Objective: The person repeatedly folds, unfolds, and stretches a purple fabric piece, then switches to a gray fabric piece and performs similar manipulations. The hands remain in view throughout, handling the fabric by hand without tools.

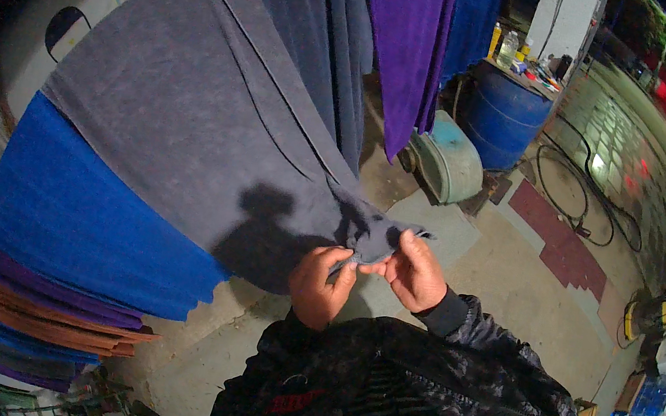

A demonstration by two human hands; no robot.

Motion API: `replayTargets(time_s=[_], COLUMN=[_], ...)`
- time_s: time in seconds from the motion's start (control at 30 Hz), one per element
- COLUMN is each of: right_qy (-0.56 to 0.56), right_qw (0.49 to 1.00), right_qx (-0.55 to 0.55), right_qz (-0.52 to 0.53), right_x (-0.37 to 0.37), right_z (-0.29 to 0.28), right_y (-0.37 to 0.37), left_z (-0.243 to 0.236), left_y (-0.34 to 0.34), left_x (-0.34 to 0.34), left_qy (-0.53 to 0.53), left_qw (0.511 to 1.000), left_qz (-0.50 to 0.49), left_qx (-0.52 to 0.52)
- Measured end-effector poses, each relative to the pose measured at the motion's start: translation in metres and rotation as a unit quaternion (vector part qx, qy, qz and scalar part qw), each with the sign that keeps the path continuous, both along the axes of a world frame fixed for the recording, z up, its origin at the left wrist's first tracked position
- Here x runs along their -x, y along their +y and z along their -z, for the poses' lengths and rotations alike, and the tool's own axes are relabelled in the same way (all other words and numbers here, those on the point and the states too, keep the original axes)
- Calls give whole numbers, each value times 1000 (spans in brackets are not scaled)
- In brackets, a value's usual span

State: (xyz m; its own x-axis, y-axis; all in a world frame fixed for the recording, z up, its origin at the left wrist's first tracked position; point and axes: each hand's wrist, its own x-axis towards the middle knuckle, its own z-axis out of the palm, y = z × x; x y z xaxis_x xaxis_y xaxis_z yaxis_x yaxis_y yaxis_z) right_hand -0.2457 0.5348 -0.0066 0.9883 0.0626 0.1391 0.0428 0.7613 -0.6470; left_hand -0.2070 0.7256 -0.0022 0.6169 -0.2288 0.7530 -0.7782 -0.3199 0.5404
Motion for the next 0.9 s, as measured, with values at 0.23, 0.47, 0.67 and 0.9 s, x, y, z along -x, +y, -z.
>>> replayTargets(time_s=[0.23,0.47,0.67,0.9], right_qy=[28,-86,-193,-167], right_qw=[995,924,798,835], right_qx=[90,337,502,492], right_qz=[-38,160,270,178], right_x=[5,5,-5,-8], right_z=[18,12,-11,-11], right_y=[3,-3,-8,-15], left_z=[-1,-8,-5,3], left_y=[-9,-16,-16,-10], left_x=[-1,-2,-9,-12], left_qy=[103,222,225,250], left_qw=[994,973,970,961], left_qz=[8,15,83,115], left_qx=[32,65,50,31])
